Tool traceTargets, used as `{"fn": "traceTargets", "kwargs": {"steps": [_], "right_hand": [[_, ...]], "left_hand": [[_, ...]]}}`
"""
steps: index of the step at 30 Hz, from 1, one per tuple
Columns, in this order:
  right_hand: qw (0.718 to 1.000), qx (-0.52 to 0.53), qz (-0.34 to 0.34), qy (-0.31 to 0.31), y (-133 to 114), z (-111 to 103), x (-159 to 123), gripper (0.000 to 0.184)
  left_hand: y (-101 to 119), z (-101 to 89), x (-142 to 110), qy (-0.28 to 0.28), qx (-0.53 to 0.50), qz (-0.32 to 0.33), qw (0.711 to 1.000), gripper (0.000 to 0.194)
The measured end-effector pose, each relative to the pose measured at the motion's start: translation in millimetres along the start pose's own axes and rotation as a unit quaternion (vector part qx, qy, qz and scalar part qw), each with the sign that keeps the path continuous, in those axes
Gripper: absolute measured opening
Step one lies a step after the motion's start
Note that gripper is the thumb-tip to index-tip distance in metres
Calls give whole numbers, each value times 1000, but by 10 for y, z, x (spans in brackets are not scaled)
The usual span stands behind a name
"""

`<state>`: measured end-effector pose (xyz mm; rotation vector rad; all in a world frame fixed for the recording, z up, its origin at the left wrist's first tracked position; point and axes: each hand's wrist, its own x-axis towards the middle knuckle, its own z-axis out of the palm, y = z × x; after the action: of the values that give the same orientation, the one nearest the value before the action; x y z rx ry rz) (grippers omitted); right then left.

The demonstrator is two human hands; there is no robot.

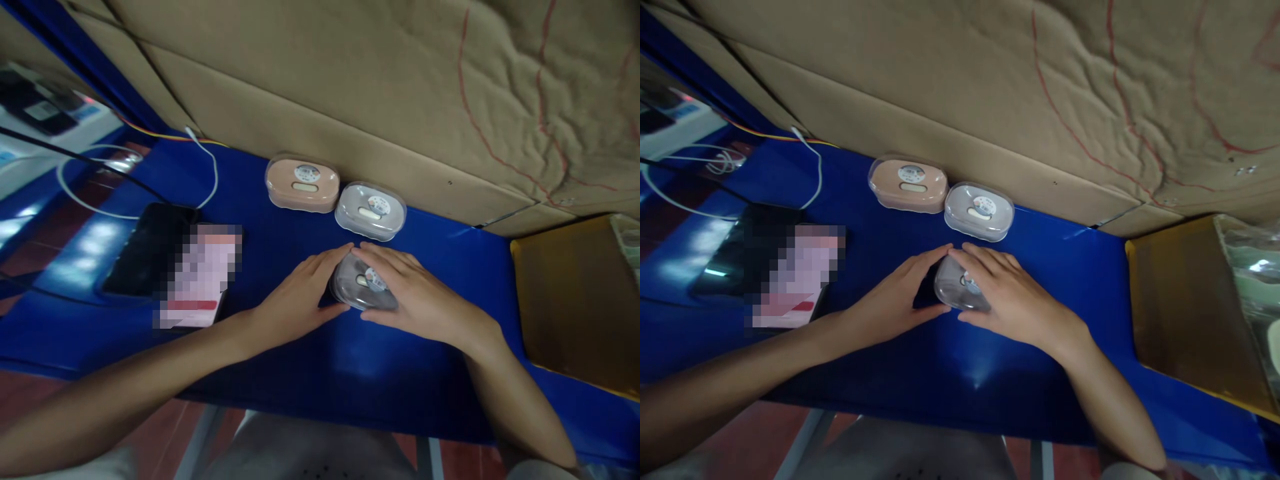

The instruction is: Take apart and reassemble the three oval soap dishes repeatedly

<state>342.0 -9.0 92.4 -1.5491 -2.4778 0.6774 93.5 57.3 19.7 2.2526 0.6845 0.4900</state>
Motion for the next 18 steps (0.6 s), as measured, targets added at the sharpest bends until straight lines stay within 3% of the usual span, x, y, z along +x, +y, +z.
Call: {"fn": "traceTargets", "kwargs": {"steps": [13,18], "right_hand": [[999,-44,-5,11,-84,69,58,75],[1000,-26,-5,10,-43,94,55,75]], "left_hand": [[13,1,7,7,8,2,1000,101],[31,-6,16,7,11,5,1000,102]]}}
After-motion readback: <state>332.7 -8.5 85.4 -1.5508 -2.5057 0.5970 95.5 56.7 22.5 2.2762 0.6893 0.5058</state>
